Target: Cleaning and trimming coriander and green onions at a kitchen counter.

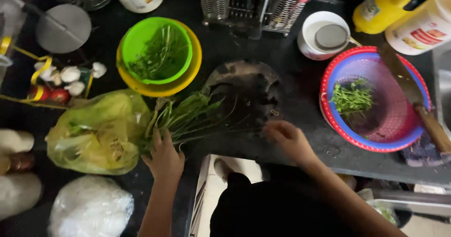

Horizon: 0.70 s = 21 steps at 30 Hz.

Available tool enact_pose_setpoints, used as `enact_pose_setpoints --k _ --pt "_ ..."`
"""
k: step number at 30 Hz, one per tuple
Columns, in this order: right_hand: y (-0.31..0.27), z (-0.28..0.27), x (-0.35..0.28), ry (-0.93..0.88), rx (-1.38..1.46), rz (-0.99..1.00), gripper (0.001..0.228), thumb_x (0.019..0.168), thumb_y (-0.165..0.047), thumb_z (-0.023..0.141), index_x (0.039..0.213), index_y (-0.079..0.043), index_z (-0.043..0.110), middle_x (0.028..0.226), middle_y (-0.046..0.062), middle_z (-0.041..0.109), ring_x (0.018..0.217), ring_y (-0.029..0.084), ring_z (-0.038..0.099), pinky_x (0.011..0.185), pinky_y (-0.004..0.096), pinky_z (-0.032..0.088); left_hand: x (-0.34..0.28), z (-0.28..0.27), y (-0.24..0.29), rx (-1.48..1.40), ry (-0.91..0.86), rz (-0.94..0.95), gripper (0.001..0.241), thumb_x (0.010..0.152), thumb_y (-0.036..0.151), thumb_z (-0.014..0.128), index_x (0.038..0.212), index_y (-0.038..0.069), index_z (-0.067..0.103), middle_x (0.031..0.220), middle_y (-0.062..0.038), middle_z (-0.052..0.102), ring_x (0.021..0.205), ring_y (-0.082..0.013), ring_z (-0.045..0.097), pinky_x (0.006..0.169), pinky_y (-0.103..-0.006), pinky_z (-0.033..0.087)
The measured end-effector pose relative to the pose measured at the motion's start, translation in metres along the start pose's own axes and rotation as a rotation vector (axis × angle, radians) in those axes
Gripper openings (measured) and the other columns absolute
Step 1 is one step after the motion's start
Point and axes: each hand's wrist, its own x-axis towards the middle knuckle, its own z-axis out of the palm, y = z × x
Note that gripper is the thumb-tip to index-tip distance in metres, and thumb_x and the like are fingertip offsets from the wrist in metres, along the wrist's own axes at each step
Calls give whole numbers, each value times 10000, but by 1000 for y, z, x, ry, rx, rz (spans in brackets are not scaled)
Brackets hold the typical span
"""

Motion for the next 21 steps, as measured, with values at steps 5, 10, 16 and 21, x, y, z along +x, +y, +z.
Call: enact_pose_setpoints --k 5,10,16,21 --pt "14 -31 22 104 192 -70 255 991 -85 684 1225 -24 764 1122 223 772 995 357 759 904 489 592 17 13 -24 153 339 -13 348 1044 241 608 1376 209 711 1068 -88 784 1023 -276 765 1089 -549 490" --pt "35 -78 39 358 -35 -254 225 996 -90 664 1173 -130 796 1066 163 759 1036 336 719 911 467 582 73 -16 -28 -193 586 93 229 1032 56 657 1241 100 740 1106 -146 756 1067 -353 737 984 -621 531" --pt "47 -116 37 533 -142 -430 163 1013 6 660 1147 20 752 1028 278 680 1004 479 686 831 506 594 110 -18 -20 -137 296 185 384 1009 246 690 1368 111 692 1264 -160 734 1163 -349 711 969 -580 571" --pt "34 -106 13 551 -86 -426 193 1035 26 637 1201 50 733 1066 303 655 1028 501 676 868 529 580 88 -29 9 -117 116 287 873 940 179 759 1613 -76 264 1543 -400 390 1370 -544 505 1056 -646 530"
